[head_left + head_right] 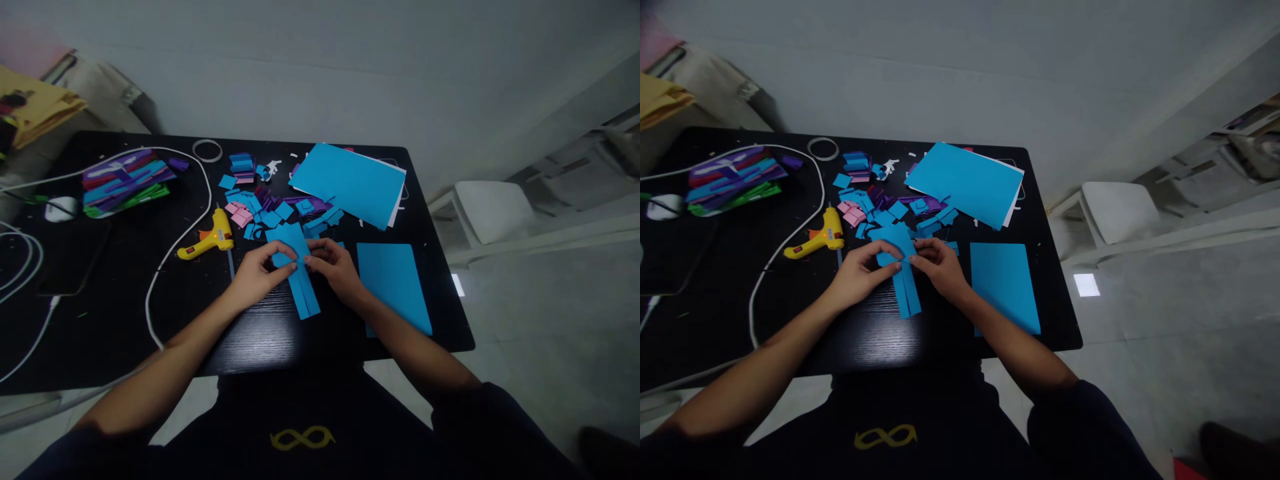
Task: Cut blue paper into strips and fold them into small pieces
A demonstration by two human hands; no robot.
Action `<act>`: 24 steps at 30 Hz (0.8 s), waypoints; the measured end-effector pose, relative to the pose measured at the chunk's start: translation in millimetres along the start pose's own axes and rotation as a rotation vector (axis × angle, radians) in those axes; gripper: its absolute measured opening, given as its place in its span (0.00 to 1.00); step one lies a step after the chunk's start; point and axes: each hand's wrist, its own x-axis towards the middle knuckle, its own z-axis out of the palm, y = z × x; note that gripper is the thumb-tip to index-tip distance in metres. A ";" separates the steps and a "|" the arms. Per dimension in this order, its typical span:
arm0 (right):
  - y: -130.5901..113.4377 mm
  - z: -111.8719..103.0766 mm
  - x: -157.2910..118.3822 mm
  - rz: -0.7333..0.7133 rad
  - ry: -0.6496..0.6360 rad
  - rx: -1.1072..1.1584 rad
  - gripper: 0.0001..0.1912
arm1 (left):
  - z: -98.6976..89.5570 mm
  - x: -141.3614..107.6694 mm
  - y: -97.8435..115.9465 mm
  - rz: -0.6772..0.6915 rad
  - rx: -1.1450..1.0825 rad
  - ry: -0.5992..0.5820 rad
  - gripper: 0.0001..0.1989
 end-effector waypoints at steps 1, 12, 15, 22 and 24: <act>-0.1 0.3 -0.6 -0.021 0.000 -0.017 0.18 | 0.0 0.1 -0.4 -0.004 0.002 0.008 0.08; -7.6 1.2 -8.6 -0.588 -0.013 -0.559 0.20 | -1.4 2.8 -6.9 -0.052 0.062 0.073 0.08; -9.8 -1.9 -7.4 -0.721 -0.247 -0.710 0.24 | -1.2 3.5 -6.6 -0.059 0.068 0.069 0.09; -2.9 -7.7 -5.0 -0.741 -0.328 -0.904 0.15 | -3.3 4.3 -5.5 -0.094 0.078 0.014 0.10; -4.3 -8.6 -5.1 -0.729 -0.311 -0.885 0.14 | -5.0 4.5 -5.9 -0.087 0.075 -0.004 0.10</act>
